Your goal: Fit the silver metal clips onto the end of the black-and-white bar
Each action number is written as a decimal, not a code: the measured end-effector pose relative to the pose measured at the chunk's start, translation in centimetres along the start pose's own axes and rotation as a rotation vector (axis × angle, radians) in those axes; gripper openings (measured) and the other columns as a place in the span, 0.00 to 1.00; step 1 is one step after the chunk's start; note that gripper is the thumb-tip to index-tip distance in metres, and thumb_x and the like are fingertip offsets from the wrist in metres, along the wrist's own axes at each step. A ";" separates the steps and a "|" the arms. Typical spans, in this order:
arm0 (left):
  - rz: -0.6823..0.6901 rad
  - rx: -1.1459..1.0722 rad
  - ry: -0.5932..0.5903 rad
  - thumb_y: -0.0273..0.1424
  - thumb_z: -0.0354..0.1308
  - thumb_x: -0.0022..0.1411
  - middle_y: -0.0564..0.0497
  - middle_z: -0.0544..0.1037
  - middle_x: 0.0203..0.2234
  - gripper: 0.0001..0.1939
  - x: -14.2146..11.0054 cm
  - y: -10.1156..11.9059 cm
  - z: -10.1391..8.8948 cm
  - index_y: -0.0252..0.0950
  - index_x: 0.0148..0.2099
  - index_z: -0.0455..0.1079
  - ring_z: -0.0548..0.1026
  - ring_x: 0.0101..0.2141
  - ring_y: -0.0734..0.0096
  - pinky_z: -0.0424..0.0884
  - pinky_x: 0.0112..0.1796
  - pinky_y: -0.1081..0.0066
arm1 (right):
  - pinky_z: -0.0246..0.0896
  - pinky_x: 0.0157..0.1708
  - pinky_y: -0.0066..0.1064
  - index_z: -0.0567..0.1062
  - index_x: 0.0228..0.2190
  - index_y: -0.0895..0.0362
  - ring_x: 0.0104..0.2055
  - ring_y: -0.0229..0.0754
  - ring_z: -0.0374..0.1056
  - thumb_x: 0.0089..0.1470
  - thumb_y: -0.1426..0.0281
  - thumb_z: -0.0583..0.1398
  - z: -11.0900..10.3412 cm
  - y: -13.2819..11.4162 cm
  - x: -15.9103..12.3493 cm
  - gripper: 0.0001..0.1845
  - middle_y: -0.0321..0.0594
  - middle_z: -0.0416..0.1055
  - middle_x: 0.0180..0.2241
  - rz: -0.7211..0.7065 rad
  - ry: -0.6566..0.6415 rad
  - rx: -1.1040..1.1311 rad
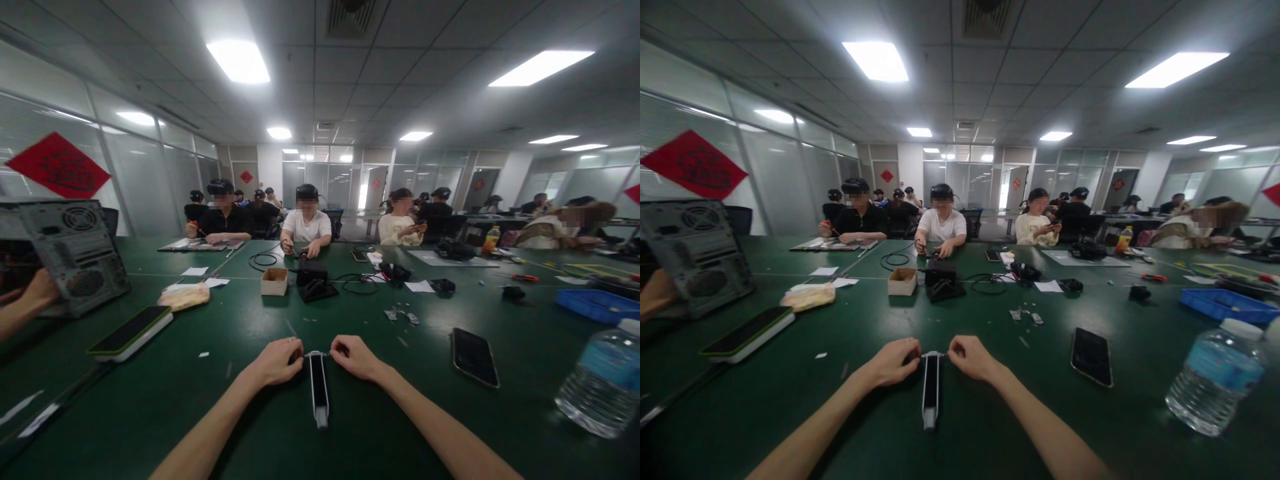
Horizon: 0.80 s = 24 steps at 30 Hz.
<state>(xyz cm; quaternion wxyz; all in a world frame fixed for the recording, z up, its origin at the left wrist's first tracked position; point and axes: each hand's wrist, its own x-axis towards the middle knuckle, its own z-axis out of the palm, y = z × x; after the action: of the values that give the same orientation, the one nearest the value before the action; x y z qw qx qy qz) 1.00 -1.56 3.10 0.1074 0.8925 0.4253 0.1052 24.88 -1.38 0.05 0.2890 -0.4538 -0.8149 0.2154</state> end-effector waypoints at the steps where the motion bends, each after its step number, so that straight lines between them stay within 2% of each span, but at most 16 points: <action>1: 0.003 0.005 0.000 0.31 0.47 0.59 0.50 0.73 0.32 0.07 0.0 -0.1 0.2 0.37 0.37 0.66 0.71 0.33 0.67 0.65 0.35 0.71 | 0.54 0.25 0.23 0.72 0.28 0.61 0.25 0.33 0.60 0.53 0.71 0.56 0.0 0.0 0.0 0.07 0.36 0.67 0.25 -0.005 0.002 -0.006; 18: 0.007 -0.036 0.016 0.31 0.47 0.61 0.51 0.72 0.32 0.07 0.2 -0.4 0.7 0.37 0.36 0.65 0.70 0.32 0.69 0.64 0.33 0.72 | 0.59 0.28 0.25 0.74 0.32 0.60 0.29 0.35 0.63 0.56 0.67 0.56 -0.6 -0.5 -0.3 0.10 0.38 0.70 0.30 0.000 -0.075 -0.005; 24: 0.015 -0.019 0.024 0.32 0.47 0.61 0.50 0.73 0.31 0.08 0.4 -0.5 0.8 0.36 0.36 0.65 0.70 0.32 0.69 0.63 0.33 0.72 | 0.57 0.28 0.25 0.75 0.30 0.60 0.28 0.35 0.63 0.55 0.68 0.57 -0.3 -0.3 -0.2 0.09 0.38 0.70 0.28 -0.016 -0.037 -0.039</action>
<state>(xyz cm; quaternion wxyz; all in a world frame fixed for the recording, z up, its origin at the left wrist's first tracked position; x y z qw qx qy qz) 1.07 -1.05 2.19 0.1097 0.8933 0.4188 0.1207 24.96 -1.64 0.42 0.2668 -0.4489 -0.8277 0.2055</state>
